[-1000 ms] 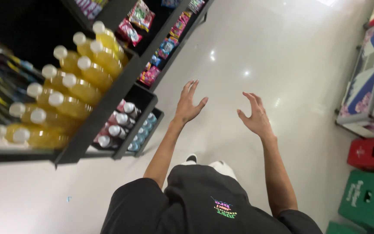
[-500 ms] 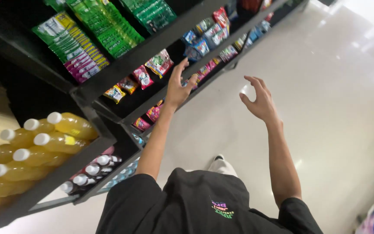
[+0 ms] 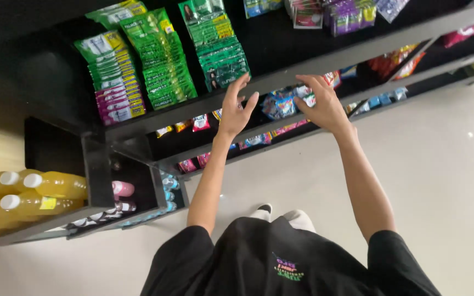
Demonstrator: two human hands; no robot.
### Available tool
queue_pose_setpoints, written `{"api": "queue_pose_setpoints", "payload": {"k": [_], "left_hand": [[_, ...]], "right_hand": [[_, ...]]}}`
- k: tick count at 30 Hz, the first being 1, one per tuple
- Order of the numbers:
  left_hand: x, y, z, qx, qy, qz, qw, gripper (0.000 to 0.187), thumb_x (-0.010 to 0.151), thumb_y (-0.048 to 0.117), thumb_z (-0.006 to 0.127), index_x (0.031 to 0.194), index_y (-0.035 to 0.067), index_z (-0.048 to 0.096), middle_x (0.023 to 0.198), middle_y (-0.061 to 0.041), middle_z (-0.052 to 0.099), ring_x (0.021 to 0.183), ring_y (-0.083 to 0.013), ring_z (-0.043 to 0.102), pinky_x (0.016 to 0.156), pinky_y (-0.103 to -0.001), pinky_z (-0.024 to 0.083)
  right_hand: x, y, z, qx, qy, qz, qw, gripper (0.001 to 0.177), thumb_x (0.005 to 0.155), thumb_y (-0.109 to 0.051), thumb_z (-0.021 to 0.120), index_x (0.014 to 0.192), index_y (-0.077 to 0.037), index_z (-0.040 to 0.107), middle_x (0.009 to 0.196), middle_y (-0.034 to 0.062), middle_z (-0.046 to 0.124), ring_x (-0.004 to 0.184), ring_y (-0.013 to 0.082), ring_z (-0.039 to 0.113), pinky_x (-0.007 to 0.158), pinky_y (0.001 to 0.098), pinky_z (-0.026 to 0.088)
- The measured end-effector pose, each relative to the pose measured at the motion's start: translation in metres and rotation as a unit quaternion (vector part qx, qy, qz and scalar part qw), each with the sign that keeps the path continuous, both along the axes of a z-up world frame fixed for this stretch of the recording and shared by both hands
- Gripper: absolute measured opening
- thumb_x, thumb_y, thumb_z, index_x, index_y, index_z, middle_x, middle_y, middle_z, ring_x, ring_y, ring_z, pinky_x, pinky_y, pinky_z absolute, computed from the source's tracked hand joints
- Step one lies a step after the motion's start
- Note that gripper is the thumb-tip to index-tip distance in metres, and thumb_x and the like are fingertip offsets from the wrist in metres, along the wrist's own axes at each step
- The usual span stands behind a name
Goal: Cleaning product sachets with a cloth and stocking them onto store shelves.
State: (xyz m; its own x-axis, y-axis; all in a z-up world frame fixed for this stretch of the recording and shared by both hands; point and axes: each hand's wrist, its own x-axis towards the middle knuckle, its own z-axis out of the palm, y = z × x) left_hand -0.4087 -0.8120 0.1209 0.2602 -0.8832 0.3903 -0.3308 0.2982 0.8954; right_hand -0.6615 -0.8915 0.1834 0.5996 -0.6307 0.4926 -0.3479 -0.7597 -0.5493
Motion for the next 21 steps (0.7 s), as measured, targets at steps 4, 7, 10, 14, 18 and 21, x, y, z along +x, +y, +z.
{"api": "queue_pose_setpoints", "payload": {"k": [4, 7, 10, 14, 18, 21], "left_hand": [[-0.015, -0.044, 0.017, -0.009, 0.034, 0.039, 0.999, 0.055, 0.102, 0.033, 0.07, 0.15, 0.013, 0.05, 0.145, -0.016, 0.054, 0.138, -0.0382, 0.051, 0.104, -0.053, 0.052], [-0.025, -0.054, 0.023, -0.014, 0.035, 0.076, 0.996, 0.055, 0.102, 0.031, 0.071, 0.149, 0.013, 0.051, 0.143, -0.015, 0.057, 0.135, -0.0366, 0.055, 0.102, -0.05, 0.054], [-0.035, -0.065, 0.03, -0.029, 0.039, 0.097, 0.994, 0.055, 0.101, 0.033, 0.073, 0.149, 0.015, 0.052, 0.141, -0.013, 0.06, 0.133, -0.0362, 0.057, 0.101, -0.05, 0.054], [-0.042, -0.078, 0.034, -0.044, 0.006, 0.097, 0.994, 0.053, 0.1, 0.038, 0.076, 0.146, 0.021, 0.056, 0.137, -0.008, 0.064, 0.13, -0.0335, 0.06, 0.097, -0.05, 0.057], [-0.055, -0.072, 0.039, -0.025, -0.006, 0.085, 0.996, 0.051, 0.096, 0.032, 0.07, 0.141, 0.013, 0.054, 0.135, -0.011, 0.067, 0.126, -0.0264, 0.064, 0.085, -0.033, 0.058], [-0.05, -0.108, 0.033, -0.107, -0.013, 0.082, 0.991, 0.045, 0.097, 0.022, 0.07, 0.136, 0.004, 0.055, 0.129, -0.016, 0.068, 0.118, -0.03, 0.069, 0.105, -0.039, 0.056]], "right_hand": [[-0.01, -0.071, 0.008, -0.006, -0.014, 0.034, 0.999, 0.053, 0.087, -0.01, 0.077, 0.138, -0.011, 0.063, 0.122, 0.0157, 0.064, 0.107, 0.0402, 0.066, 0.094, 0.0483, 0.052], [-0.019, -0.099, -0.001, 0.026, -0.041, 0.053, 0.997, 0.048, 0.09, -0.007, 0.078, 0.136, -0.007, 0.064, 0.121, 0.0174, 0.064, 0.108, 0.0407, 0.067, 0.09, 0.0475, 0.054], [-0.028, -0.114, 0.001, 0.069, -0.049, 0.058, 0.995, 0.043, 0.093, -0.008, 0.077, 0.134, -0.004, 0.064, 0.123, 0.0181, 0.065, 0.111, 0.0412, 0.067, 0.087, 0.048, 0.056], [-0.046, -0.122, 0.009, 0.057, -0.063, 0.074, 0.994, 0.04, 0.097, -0.007, 0.076, 0.134, -0.001, 0.064, 0.123, 0.0184, 0.065, 0.112, 0.0412, 0.067, 0.087, 0.0471, 0.056], [-0.053, -0.114, 0.014, 0.071, -0.082, 0.101, 0.989, 0.04, 0.095, 0.002, 0.071, 0.131, 0.011, 0.057, 0.123, 0.0229, 0.066, 0.111, 0.0306, 0.067, 0.096, 0.0381, 0.054], [-0.049, -0.123, 0.029, 0.075, -0.09, 0.084, 0.99, 0.036, 0.099, -0.002, 0.067, 0.131, 0.009, 0.056, 0.128, 0.0229, 0.061, 0.118, 0.0365, 0.064, 0.094, 0.0435, 0.054]]}}
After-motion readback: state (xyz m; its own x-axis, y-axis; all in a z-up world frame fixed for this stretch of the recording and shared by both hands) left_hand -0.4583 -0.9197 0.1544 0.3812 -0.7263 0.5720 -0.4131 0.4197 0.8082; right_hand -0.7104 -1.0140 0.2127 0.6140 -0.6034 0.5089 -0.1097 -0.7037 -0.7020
